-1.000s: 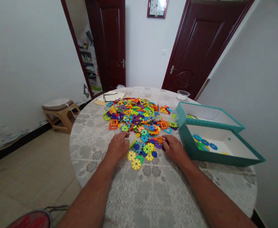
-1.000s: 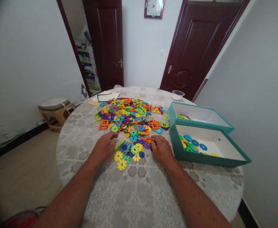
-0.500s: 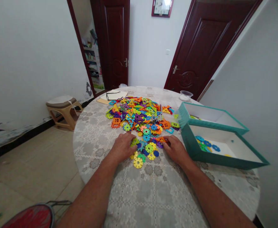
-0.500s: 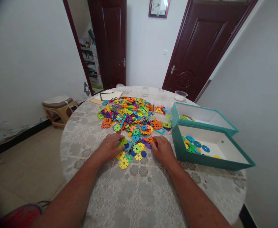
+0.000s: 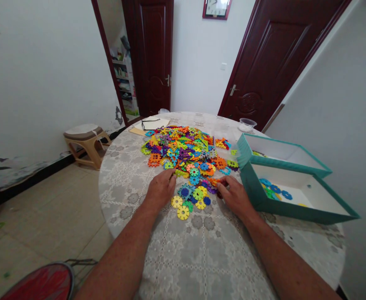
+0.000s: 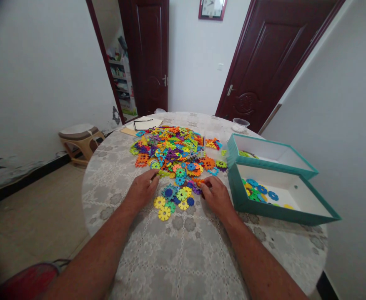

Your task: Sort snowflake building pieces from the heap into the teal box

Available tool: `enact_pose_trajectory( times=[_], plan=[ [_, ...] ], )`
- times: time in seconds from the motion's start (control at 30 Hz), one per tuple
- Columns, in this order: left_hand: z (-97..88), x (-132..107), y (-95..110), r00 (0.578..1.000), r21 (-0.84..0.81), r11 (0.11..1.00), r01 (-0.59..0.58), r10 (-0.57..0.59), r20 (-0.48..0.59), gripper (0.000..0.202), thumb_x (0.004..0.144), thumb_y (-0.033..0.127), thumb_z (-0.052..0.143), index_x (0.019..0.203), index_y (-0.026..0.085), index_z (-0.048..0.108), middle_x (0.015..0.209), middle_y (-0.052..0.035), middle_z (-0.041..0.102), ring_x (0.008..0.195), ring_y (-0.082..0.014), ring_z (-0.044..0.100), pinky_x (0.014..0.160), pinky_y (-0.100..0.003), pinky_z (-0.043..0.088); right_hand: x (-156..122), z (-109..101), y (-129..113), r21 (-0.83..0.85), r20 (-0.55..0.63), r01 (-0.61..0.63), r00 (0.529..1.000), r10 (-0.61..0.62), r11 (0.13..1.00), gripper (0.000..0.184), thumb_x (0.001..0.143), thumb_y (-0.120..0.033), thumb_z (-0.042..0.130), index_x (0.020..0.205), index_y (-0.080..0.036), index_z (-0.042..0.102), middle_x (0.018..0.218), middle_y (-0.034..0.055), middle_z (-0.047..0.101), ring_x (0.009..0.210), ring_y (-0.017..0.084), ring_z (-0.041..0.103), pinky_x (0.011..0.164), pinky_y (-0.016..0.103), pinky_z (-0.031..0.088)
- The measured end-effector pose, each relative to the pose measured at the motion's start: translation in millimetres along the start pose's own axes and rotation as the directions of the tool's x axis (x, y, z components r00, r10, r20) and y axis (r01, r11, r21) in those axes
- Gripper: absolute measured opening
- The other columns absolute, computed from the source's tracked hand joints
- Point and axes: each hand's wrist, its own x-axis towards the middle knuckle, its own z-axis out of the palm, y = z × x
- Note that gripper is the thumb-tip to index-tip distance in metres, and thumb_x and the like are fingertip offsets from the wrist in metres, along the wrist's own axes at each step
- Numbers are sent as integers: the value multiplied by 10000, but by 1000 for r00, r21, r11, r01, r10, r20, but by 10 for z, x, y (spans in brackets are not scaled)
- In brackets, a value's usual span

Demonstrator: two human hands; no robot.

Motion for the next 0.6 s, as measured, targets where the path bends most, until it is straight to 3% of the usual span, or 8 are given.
enact_pose_trajectory(
  times=[0.13,0.27,0.33,0.47,0.6],
  plan=[
    [5,-17,72,998,-188,981,-54,61,29,287,1018,337,537,1217,221,708,1126,-56,775,1014,-216,720,944,-341,548,-31,-70,-180,61,-45,145,989,-142,988,166,994,-355,540,1002,-227,646,1033,85,694,1016,250,644,939,387,499],
    [16,-52,169,986,-300,954,-20,69,152,258,989,313,591,1199,233,716,1018,-34,785,886,-192,727,843,-325,564,-101,-54,-391,225,67,240,963,-261,944,124,1011,-303,532,1047,-245,636,1208,98,688,1169,250,628,1018,407,500],
    [16,-67,211,972,-324,944,-53,124,201,252,979,262,582,1185,239,725,1061,-38,787,938,-196,729,878,-331,565,-139,-14,-476,276,110,254,950,-293,927,92,1005,-278,548,1024,-246,632,1272,92,681,1208,245,623,1044,411,495],
    [6,-85,277,915,-399,897,-189,308,259,295,974,191,554,1197,263,734,1178,-37,772,1098,-199,710,991,-334,546,-197,80,-554,307,182,205,946,-269,929,106,991,-256,574,1054,-251,659,1107,53,735,1034,216,680,945,369,528],
    [20,-93,285,907,-376,906,-196,313,280,306,976,207,569,1236,269,718,1183,-35,771,1087,-199,716,988,-335,553,-206,142,-510,359,168,107,970,-177,927,249,949,-256,630,1198,-252,640,1032,25,727,901,184,676,833,314,541]
  ],
)
